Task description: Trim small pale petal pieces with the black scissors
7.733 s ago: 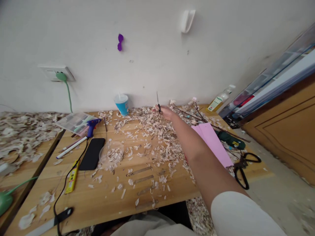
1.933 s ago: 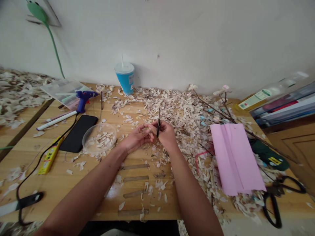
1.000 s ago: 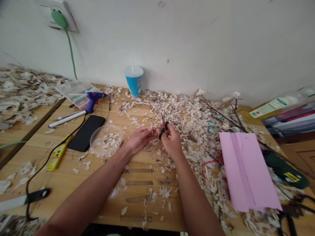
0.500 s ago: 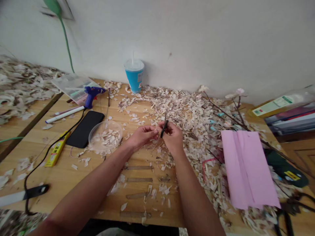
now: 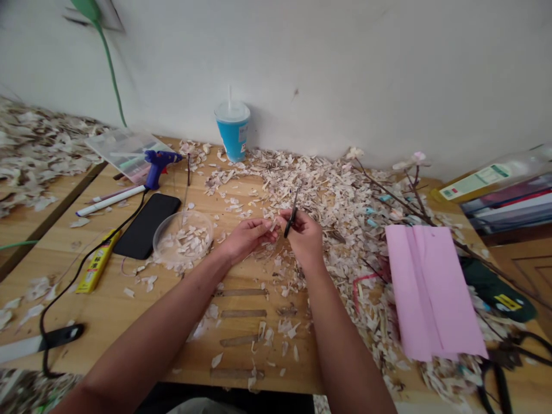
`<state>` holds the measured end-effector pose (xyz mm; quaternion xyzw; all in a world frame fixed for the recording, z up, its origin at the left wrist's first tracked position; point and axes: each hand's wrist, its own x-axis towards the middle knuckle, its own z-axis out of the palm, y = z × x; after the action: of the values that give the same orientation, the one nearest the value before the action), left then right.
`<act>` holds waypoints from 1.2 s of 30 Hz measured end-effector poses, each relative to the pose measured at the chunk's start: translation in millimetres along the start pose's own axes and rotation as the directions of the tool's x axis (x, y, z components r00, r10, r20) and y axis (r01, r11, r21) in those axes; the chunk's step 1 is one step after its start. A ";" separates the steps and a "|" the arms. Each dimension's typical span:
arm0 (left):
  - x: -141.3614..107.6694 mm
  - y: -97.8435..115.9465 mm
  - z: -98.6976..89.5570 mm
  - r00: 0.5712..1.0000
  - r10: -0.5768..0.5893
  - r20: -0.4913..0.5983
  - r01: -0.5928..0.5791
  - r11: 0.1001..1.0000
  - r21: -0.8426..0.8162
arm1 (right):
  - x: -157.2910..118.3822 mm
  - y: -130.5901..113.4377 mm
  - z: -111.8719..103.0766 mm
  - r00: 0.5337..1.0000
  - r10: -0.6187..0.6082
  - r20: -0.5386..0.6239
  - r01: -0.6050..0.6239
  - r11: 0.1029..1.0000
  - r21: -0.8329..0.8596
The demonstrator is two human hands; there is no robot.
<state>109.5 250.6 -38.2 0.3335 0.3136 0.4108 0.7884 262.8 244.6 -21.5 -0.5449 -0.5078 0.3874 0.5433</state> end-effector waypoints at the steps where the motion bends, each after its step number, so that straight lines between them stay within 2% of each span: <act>1: -0.2 0.4 0.2 1.000 0.000 -0.003 0.000 1.000 -0.003 | -0.4 -1.3 0.2 1.000 0.010 0.001 -0.010 1.000 0.001; 12: -2.0 4.0 0.9 1.000 -0.003 -0.021 0.001 0.996 -0.088 | 0.3 -7.4 0.3 0.999 0.027 -0.027 -0.027 1.000 0.005; 17: -2.2 3.2 1.4 1.000 0.016 -0.017 -0.018 0.996 -0.087 | -1.3 -3.9 1.7 0.998 -0.016 -0.061 0.009 0.994 -0.113; 24: -1.3 2.3 2.5 0.999 0.040 -0.025 -0.042 0.995 -0.093 | -6.2 -4.6 5.2 0.997 -0.079 0.004 0.079 0.989 -0.127; 27: -0.9 1.9 1.6 0.999 0.044 -0.024 -0.046 0.992 -0.115 | -6.8 -4.4 3.1 0.992 -0.121 0.038 0.127 0.964 -0.235; 29: -0.7 2.3 0.7 0.998 0.048 -0.036 -0.053 0.986 -0.157 | -6.2 -4.9 -0.7 0.976 -0.199 0.083 0.216 0.889 -0.403; 32: -0.4 4.7 -0.9 0.994 0.059 -0.094 -0.080 0.969 -0.233 | -4.4 -7.5 -8.1 0.928 -0.336 0.163 0.356 0.668 -0.654; 34: -0.2 6.6 -2.1 0.988 0.088 -0.129 -0.122 0.951 -0.285 | -3.7 -10.1 -12.3 0.911 -0.371 0.178 0.369 0.547 -0.751; 36: 0.0 8.1 -3.3 0.978 0.131 -0.162 -0.179 0.924 -0.337 | -4.6 -13.0 -14.5 0.914 -0.379 0.145 0.326 0.474 -0.818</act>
<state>103.4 255.1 -33.8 0.1829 0.2613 0.5430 0.7768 274.3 235.9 -7.7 -0.6294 -0.7144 -0.0334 0.3039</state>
